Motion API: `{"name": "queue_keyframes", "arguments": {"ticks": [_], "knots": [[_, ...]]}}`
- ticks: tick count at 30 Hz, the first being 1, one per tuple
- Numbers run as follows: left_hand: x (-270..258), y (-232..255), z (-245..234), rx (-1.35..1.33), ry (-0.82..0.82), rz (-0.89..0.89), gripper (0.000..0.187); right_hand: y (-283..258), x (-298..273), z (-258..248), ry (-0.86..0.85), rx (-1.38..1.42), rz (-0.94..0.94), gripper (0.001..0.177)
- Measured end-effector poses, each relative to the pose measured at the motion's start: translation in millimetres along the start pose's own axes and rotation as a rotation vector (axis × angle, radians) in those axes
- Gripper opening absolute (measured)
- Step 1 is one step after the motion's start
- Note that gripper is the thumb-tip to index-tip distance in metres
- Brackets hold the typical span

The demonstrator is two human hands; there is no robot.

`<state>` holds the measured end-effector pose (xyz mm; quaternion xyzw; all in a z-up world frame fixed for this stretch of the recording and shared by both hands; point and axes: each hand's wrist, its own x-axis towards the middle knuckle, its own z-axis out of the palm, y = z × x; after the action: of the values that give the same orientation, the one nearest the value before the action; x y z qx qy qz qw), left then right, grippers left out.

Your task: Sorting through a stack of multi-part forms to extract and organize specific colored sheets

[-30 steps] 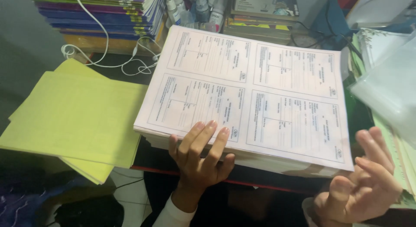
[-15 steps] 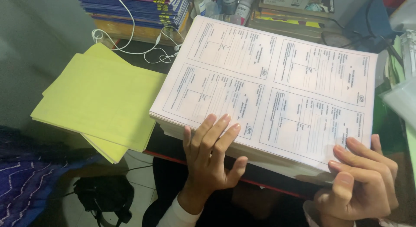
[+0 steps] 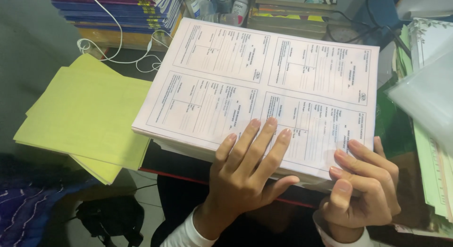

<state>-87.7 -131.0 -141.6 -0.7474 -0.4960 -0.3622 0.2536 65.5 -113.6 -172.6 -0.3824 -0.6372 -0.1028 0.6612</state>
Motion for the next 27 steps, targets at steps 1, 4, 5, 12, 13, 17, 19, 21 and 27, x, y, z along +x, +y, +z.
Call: {"name": "queue_keyframes", "arguments": {"ticks": [1,4,5,12,13,17,19,21,27], "knots": [[-2,-1,0,0.004,-0.004,-0.004,0.052,1,-1,0,-0.004,0.004,0.003,0.029],[-9,-5,4,0.036,-0.003,0.026,0.051,5,-4,-1,-0.001,0.007,-0.021,0.028],[-14,-7,7,0.057,-0.004,0.038,0.048,6,-5,-1,0.004,0.025,-0.032,0.027],[-31,-9,20,0.078,0.012,0.031,0.047,18,-16,-10,-0.11,0.042,-0.086,0.023],[-31,-9,22,0.079,0.012,0.03,0.047,21,-17,-10,-0.111,0.043,-0.086,0.023],[-37,-9,30,0.103,0.073,0.028,0.049,25,-17,-10,-0.112,0.063,-0.13,0.025],[-42,-8,36,0.102,0.075,0.033,0.05,25,-18,-10,-0.117,0.056,-0.121,0.025],[-46,-7,39,0.129,0.077,0.016,0.052,27,-18,-9,-0.089,0.085,-0.112,0.023],[-40,3,38,0.014,0.088,0.01,0.067,22,-15,-9,-0.101,0.099,-0.077,0.019]]}}
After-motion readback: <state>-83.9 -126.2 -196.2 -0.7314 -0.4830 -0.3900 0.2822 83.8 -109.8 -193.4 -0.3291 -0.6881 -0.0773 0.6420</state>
